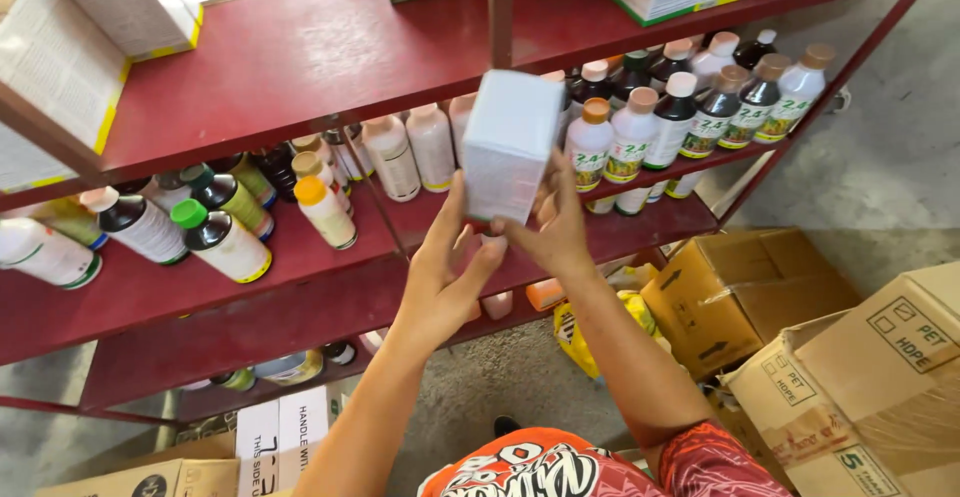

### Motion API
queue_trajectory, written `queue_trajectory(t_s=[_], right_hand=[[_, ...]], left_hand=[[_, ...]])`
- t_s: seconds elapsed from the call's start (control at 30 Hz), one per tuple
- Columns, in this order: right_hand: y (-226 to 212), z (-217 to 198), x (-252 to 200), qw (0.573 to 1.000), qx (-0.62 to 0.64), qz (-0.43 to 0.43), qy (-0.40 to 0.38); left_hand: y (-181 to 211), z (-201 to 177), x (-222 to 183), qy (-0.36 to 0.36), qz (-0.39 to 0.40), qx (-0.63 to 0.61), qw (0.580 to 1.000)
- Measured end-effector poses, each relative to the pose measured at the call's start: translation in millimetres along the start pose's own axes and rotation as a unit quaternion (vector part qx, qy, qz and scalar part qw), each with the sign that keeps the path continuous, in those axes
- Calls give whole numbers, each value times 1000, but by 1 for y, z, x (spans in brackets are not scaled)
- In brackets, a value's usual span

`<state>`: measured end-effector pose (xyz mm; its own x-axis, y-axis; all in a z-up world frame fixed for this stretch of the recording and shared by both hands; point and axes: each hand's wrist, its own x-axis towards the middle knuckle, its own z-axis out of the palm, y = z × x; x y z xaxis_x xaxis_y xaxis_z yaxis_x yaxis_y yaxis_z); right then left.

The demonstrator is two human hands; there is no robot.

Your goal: Unboxing small product boxes and pouches from a larger shipping carton and arranging them on storage shelves.

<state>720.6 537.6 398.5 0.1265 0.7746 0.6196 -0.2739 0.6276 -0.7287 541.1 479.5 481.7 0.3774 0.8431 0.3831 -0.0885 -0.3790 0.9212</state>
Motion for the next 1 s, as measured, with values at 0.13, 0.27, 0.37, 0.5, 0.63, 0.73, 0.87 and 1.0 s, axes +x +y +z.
queue_trajectory(t_s=[0.13, 0.27, 0.37, 0.5, 0.63, 0.73, 0.87, 1.0], right_hand=[[-17, -37, 38, 992, -102, -16, 66], [-24, -66, 83, 951, -274, -70, 129], [-26, -81, 115, 911, -369, -115, 145], [2, -112, 156, 857, -468, -163, 142], [13, -117, 179, 844, -492, -142, 159], [15, -121, 196, 842, -503, -95, 171], [17, -117, 201, 835, -525, 7, 168], [26, -124, 187, 778, -602, -94, 150]], left_hand=[[-25, 25, 67, -33, 59, 88, 994], [-48, 52, 131, -36, 146, 171, 974], [-71, 66, 174, -24, 141, 159, 977], [-91, 81, 223, 6, 118, 129, 985], [-93, 87, 255, 18, 106, 119, 987], [-87, 87, 275, 26, 63, 111, 992], [-117, 82, 299, 26, 41, 112, 992], [-125, 79, 306, 8, 65, 71, 995]])
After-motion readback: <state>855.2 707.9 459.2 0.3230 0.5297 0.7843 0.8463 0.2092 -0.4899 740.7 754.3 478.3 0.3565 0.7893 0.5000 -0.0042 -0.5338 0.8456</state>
